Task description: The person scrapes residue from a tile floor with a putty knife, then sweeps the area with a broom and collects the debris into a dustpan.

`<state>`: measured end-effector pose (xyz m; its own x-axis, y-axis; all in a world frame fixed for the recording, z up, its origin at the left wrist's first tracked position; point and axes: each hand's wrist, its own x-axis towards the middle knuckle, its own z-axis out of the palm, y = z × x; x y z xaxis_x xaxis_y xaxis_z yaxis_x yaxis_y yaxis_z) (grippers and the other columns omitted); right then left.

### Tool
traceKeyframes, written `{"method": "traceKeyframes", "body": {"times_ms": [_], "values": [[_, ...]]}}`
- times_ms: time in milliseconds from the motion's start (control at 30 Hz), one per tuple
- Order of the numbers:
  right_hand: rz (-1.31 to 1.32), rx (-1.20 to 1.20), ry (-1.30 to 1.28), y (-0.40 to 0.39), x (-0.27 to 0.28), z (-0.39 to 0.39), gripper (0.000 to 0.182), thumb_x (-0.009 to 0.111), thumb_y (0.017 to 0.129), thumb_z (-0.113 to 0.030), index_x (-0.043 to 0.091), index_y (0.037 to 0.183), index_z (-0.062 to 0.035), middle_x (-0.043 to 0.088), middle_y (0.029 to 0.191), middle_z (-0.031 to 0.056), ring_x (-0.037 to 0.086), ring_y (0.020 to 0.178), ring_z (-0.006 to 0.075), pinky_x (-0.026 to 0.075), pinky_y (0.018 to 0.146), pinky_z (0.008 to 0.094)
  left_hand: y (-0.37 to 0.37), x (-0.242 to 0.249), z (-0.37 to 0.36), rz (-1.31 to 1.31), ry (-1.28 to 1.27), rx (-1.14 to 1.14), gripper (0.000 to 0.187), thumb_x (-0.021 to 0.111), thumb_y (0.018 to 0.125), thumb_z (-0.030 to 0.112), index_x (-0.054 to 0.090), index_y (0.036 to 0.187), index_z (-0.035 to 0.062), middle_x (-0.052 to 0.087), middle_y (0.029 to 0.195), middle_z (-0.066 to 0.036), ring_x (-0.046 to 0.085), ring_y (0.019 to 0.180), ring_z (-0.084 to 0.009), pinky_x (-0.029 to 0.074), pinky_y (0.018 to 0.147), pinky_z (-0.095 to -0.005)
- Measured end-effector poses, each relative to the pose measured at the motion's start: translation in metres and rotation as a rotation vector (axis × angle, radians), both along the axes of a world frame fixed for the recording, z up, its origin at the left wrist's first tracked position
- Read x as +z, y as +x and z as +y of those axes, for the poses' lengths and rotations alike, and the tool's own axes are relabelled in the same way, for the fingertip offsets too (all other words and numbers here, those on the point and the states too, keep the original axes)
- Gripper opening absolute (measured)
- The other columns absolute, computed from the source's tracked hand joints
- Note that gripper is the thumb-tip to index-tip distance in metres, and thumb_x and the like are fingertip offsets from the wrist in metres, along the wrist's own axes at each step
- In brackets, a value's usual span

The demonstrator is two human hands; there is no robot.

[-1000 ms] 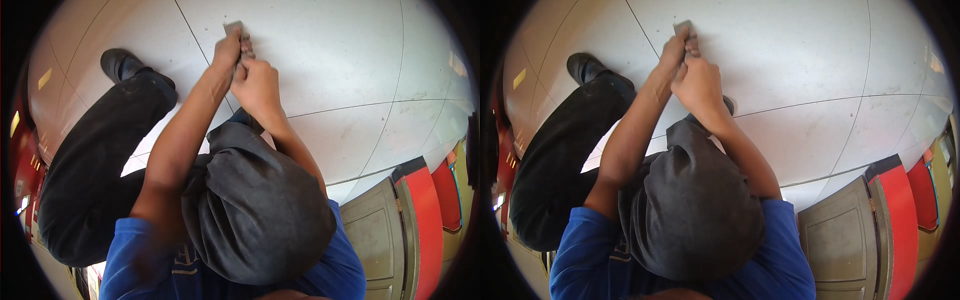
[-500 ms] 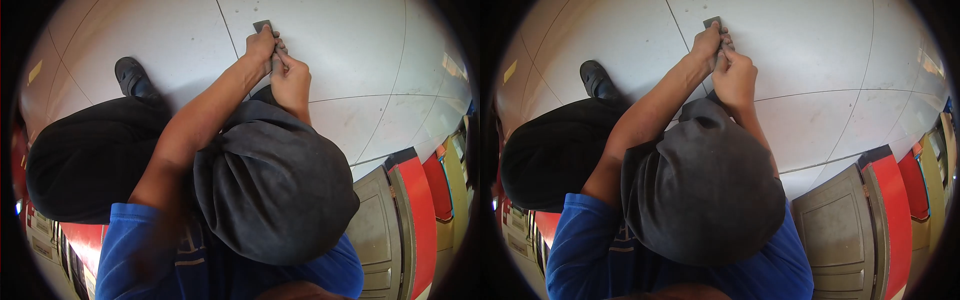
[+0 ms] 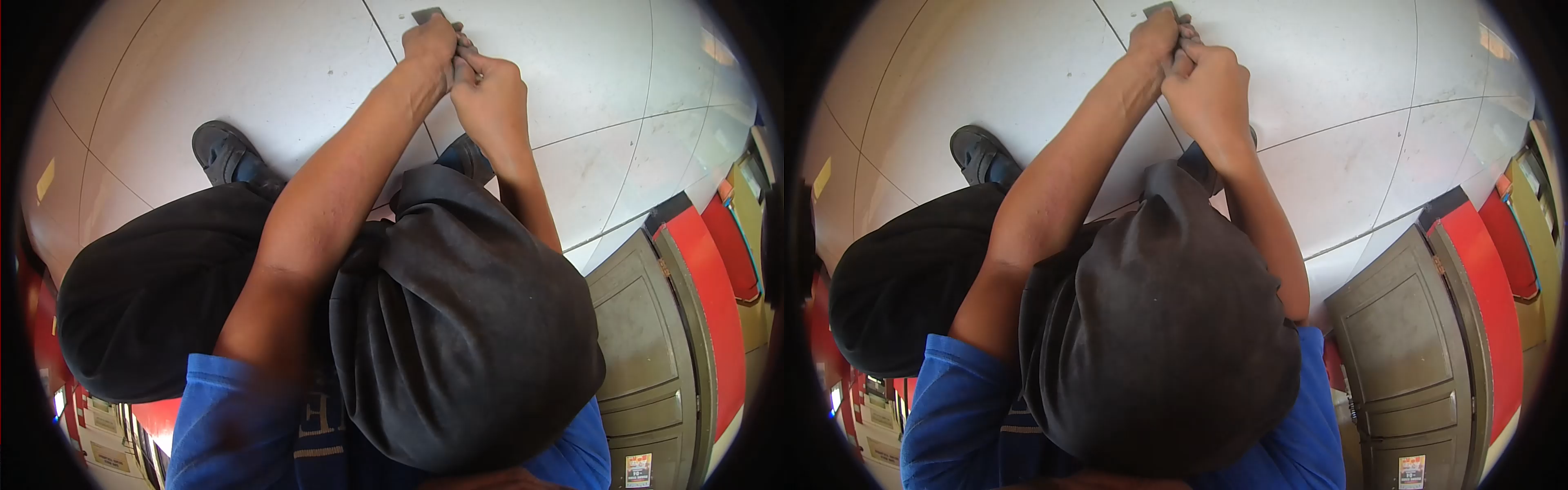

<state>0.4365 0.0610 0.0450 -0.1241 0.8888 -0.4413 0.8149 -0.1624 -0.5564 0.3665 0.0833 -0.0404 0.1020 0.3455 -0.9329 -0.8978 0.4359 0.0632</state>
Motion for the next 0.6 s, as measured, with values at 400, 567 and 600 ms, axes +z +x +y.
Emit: {"method": "traceKeyframes", "body": {"times_ms": [400,567,600], "values": [[0.161,-0.199,-0.258,0.036,-0.007,0.000,0.031,0.057,0.090,-0.013,0.067,0.110,0.0082,0.055,0.066,0.0020,0.044,0.055,0.0070,0.034,0.048,0.0254,0.023,-0.001,-0.001,0.105,-0.072,-0.040,0.027,0.039,0.094,0.015,0.055,0.089,-0.0057,0.058,0.071,-0.014,0.056,0.060,-0.0237,0.049,0.052,-0.0381],[0.016,-0.117,-0.164,0.009,0.002,0.025,0.029,0.057,0.089,-0.012,0.068,0.109,0.0058,0.070,0.082,0.0118,0.058,0.066,0.0119,0.047,0.063,0.0271,-0.002,0.010,0.023,0.233,0.069,-0.299,0.025,0.043,0.095,0.014,0.054,0.090,-0.0084,0.058,0.072,-0.016,0.059,0.062,-0.0280,0.050,0.052,-0.0399],[-0.003,-0.049,-0.153,0.015,0.004,0.018,0.030,0.057,0.088,-0.013,0.068,0.109,0.0048,0.071,0.088,0.0151,0.061,0.073,0.0141,0.049,0.069,0.0285,0.004,0.007,0.015,0.157,0.020,-0.204,0.025,0.043,0.094,0.015,0.055,0.088,-0.0062,0.059,0.073,-0.015,0.059,0.064,-0.0251,0.050,0.056,-0.0377]]}}
